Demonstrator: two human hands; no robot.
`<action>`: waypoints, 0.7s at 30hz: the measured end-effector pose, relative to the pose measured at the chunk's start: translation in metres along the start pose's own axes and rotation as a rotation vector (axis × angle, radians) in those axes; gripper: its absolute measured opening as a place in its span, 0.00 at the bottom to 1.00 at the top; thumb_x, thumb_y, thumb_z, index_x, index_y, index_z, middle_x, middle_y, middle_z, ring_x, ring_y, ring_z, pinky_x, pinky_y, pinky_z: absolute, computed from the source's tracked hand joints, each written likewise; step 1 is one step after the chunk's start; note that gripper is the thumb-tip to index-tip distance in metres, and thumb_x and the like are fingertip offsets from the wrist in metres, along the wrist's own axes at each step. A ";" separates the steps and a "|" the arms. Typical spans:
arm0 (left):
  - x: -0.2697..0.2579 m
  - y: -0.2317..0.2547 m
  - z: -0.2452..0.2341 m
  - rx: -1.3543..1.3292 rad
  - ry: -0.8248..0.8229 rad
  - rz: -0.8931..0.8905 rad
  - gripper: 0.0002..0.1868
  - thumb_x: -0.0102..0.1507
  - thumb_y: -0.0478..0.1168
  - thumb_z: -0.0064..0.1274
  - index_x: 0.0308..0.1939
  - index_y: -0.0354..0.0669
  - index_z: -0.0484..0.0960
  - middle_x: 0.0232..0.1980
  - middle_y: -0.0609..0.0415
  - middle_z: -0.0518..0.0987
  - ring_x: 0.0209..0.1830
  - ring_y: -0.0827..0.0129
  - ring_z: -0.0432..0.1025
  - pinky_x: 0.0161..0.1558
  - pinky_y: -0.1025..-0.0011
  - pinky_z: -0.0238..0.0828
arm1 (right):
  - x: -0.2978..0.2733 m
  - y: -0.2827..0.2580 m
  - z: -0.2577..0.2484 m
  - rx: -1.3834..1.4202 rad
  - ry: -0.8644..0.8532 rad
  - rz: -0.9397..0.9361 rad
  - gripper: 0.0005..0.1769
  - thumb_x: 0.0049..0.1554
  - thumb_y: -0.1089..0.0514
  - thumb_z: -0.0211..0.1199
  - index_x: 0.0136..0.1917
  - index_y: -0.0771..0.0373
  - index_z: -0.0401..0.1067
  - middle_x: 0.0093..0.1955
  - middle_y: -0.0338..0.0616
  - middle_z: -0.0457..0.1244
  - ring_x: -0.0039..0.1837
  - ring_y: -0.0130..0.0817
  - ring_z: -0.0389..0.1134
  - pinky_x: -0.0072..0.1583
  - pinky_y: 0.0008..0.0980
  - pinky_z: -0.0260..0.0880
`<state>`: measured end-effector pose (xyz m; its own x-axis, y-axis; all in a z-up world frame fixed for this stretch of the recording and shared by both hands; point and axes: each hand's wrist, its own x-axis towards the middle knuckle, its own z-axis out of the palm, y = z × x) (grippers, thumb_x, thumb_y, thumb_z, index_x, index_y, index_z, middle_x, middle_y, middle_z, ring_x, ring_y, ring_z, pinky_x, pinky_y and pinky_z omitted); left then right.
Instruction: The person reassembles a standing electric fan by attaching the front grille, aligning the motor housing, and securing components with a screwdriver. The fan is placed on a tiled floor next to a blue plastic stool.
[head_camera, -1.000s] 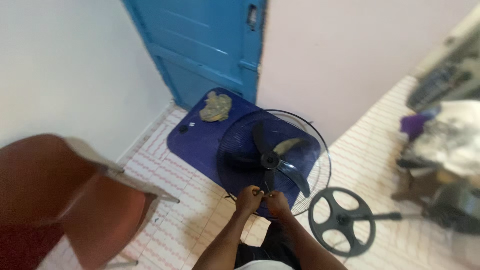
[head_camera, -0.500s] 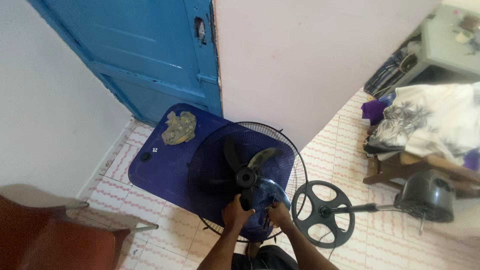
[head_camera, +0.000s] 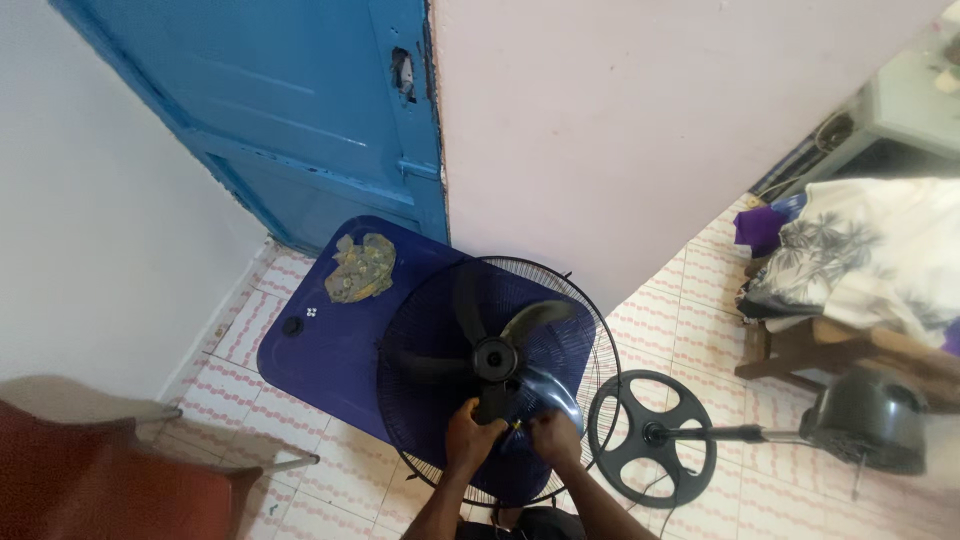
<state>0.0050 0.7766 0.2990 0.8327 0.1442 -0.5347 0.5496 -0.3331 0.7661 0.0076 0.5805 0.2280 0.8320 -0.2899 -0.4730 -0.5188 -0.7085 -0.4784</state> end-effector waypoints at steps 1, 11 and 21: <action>-0.004 0.004 -0.002 -0.012 0.015 0.053 0.39 0.47 0.47 0.70 0.61 0.37 0.77 0.55 0.42 0.84 0.54 0.56 0.81 0.57 0.62 0.77 | -0.008 -0.007 -0.008 0.024 0.083 -0.056 0.15 0.54 0.46 0.64 0.47 0.56 0.82 0.47 0.53 0.72 0.52 0.53 0.74 0.55 0.48 0.74; -0.038 0.025 -0.015 0.068 0.068 0.453 0.40 0.45 0.44 0.73 0.59 0.39 0.76 0.53 0.38 0.81 0.54 0.46 0.77 0.54 0.55 0.74 | -0.092 -0.101 -0.070 0.445 0.576 0.000 0.23 0.61 0.42 0.60 0.58 0.61 0.74 0.45 0.49 0.70 0.49 0.44 0.73 0.53 0.42 0.70; -0.090 0.021 0.011 0.241 0.031 0.833 0.29 0.51 0.38 0.64 0.57 0.42 0.80 0.49 0.42 0.83 0.48 0.44 0.78 0.47 0.51 0.76 | -0.149 -0.067 -0.091 0.995 0.628 -0.041 0.31 0.66 0.35 0.48 0.72 0.57 0.61 0.54 0.44 0.63 0.53 0.31 0.66 0.49 0.38 0.71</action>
<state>-0.0590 0.7462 0.3587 0.9609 -0.2107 0.1799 -0.2668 -0.5293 0.8054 -0.0639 0.6129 0.3978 0.6583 -0.7416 -0.1289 -0.1827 0.0087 -0.9831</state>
